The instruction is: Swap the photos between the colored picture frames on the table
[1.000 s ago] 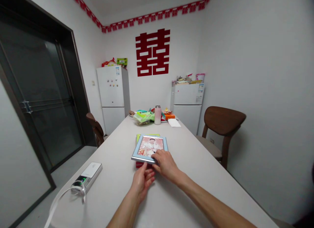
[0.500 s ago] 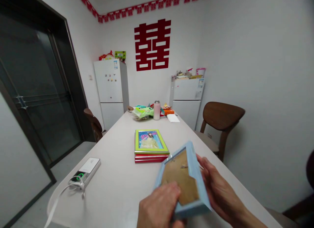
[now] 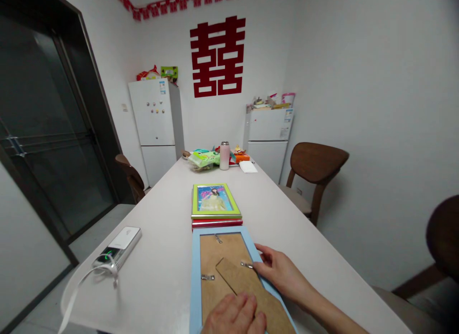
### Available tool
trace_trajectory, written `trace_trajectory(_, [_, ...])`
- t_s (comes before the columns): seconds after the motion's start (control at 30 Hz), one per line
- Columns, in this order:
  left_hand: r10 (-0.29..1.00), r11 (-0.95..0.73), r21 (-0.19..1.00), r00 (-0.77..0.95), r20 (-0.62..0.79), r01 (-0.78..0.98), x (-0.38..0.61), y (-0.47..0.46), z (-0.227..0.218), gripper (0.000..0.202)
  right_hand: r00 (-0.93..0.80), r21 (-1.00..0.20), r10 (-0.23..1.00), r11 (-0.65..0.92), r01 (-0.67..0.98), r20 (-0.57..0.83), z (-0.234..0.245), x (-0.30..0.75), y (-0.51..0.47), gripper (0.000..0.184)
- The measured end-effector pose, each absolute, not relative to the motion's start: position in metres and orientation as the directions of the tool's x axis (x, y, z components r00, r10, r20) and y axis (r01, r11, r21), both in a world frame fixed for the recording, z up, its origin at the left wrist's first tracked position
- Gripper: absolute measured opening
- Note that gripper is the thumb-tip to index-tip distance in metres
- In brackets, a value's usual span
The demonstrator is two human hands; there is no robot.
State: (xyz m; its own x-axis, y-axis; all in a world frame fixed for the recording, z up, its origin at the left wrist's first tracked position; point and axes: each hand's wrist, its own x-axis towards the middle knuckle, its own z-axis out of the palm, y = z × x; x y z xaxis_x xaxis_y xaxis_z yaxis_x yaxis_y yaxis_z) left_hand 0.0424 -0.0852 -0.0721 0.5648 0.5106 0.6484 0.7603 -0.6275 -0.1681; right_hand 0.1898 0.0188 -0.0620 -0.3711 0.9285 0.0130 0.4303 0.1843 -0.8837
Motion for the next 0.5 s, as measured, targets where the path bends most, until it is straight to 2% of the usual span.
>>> trace_trajectory(0.07, [0.617,-0.663,-0.062,0.592,0.518,0.746,0.042,-0.085,-0.07,0.025,-0.352,-0.766,0.929,0.307,0.564,0.113,-0.067,0.191,0.022,0.038])
trace_trajectory(0.13, [0.669,-0.682,0.082,0.574,0.472,0.727,0.04,-0.083,-0.069,0.028,-0.357,-0.643,0.916,0.385,0.662,0.181,-0.07,0.192,0.023,0.039])
trace_trajectory(0.27, [0.791,-0.612,0.387,0.519,0.324,0.69,0.037,-0.079,-0.067,0.037,-0.419,-0.511,0.879,0.473,0.718,0.226,-0.071,0.191,0.023,0.038])
trace_trajectory(0.37, [0.819,-0.566,0.482,0.524,0.234,0.669,0.034,-0.079,-0.061,0.041,-0.465,-0.485,0.851,0.523,0.701,0.245,-0.071,0.189,0.024,0.038])
trace_trajectory(0.5, [0.819,-0.557,0.543,0.524,0.234,0.628,0.029,-0.08,-0.052,0.043,-0.499,-0.452,0.833,0.551,0.701,0.24,-0.072,0.185,0.028,0.036])
